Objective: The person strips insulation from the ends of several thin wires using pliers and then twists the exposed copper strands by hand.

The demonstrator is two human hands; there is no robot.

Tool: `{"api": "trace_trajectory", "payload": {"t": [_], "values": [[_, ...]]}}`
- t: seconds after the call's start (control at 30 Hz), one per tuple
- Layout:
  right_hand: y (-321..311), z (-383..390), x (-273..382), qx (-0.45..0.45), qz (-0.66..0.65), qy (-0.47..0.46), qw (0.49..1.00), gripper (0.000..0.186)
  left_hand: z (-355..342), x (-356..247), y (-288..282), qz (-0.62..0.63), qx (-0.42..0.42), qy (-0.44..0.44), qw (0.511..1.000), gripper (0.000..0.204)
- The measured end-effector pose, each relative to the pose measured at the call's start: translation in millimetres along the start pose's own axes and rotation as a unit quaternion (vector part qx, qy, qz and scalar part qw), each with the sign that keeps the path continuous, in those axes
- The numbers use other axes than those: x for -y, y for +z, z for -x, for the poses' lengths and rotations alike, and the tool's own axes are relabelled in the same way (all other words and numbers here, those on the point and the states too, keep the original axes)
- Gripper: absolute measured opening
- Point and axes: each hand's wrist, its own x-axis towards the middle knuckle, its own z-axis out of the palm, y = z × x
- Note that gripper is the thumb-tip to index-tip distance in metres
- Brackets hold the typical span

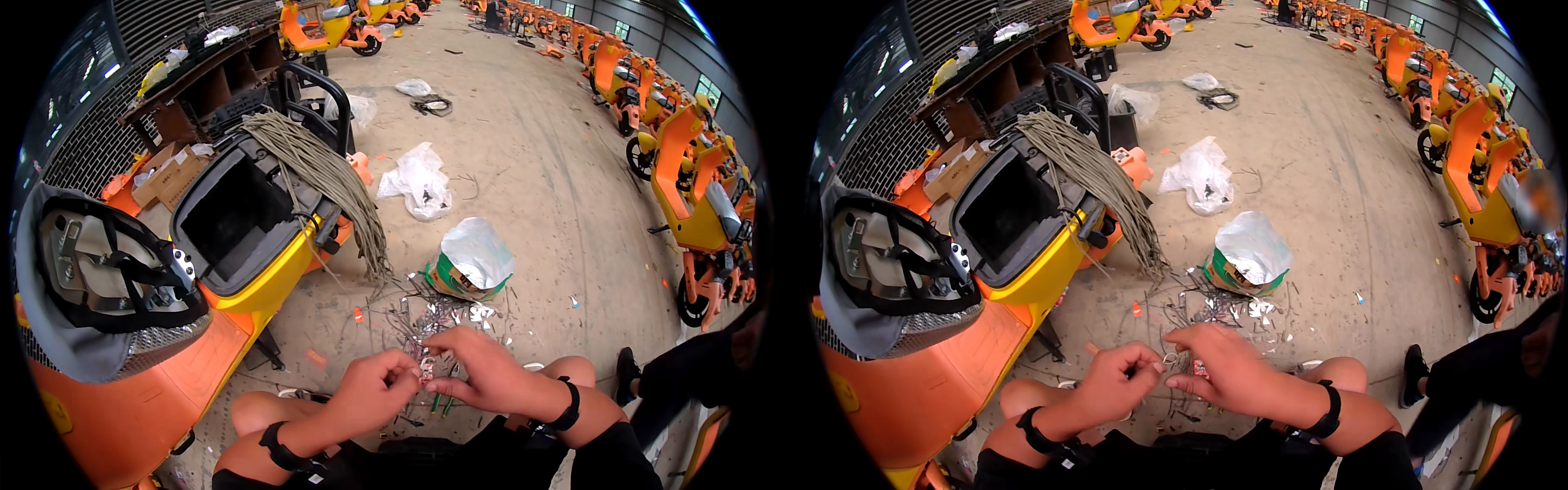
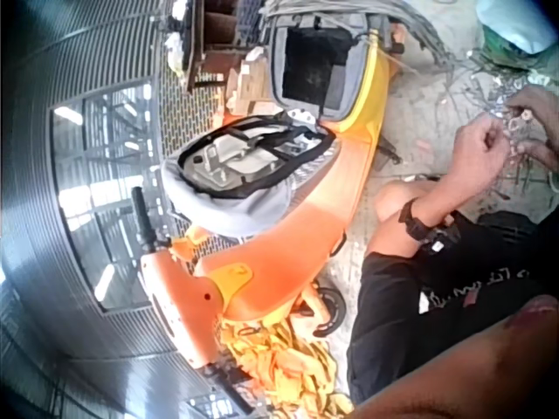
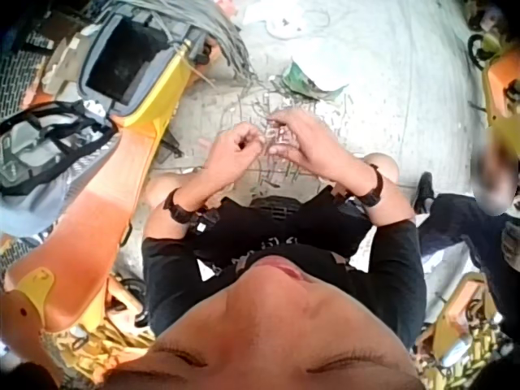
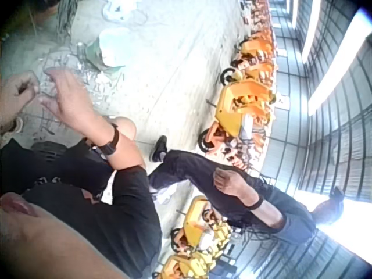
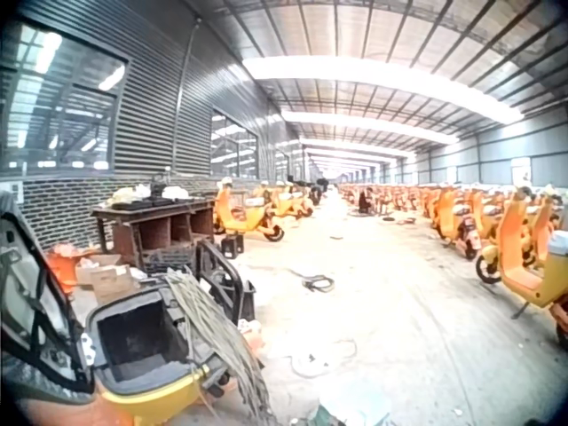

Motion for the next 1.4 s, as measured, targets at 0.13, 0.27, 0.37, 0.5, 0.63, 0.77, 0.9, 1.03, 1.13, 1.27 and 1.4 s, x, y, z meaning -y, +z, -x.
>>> {"api": "trace_trajectory", "payload": {"t": [0.13,0.27,0.37,0.5,0.63,0.77,0.9,1.03,1.13,1.27,1.4], "values": [[-14.8,-3.5,-1.1,0.044,0.181,-0.187,0.965,0.036,-9.6,3.2,-18.2,0.298,0.145,-0.221,0.917,0.008],[-13.0,-1.5,-4.0,0.026,0.158,-0.187,0.969,0.022,-9.5,11.4,-18.6,0.382,0.224,-0.234,0.866,0.009],[-10.2,0.0,-5.0,0.020,0.088,-0.112,0.990,0.015,-9.4,1.4,-14.6,0.273,0.197,-0.193,0.922,0.011],[3.2,5.6,-4.4,0.075,-0.158,0.192,0.966,0.022,1.3,-6.8,-7.6,-0.058,0.077,0.027,0.995,0.009],[3.6,5.7,-15.2,0.131,-0.422,0.393,0.807,0.034,-5.7,4.9,-3.1,-0.370,-0.016,0.382,0.847,0.016],[2.6,5.8,-13.8,0.109,-0.416,0.411,0.804,0.028,-9.6,2.3,-3.3,-0.366,-0.030,0.375,0.851,0.016],[1.2,3.3,2.0,0.013,-0.006,0.048,0.999,0.026,-1.2,-1.8,-5.4,-0.007,0.043,-0.045,0.998,0.012],[-8.7,-0.1,-1.7,0.028,0.158,-0.140,0.977,0.036,-11.4,4.8,-15.7,0.244,0.139,-0.199,0.939,0.012],[-11.0,1.3,-3.6,0.021,0.168,-0.166,0.972,0.034,-14.3,7.6,-18.1,0.363,0.192,-0.240,0.880,0.008],[-9.8,-1.0,-7.3,-0.005,0.131,-0.173,0.976,0.027,-12.0,8.1,-18.3,0.375,0.214,-0.213,0.877,0.008],[-11.6,-0.6,-9.8,-0.003,0.076,-0.155,0.985,0.020,-11.2,7.1,-15.5,0.342,0.212,-0.193,0.895,0.010]]}}
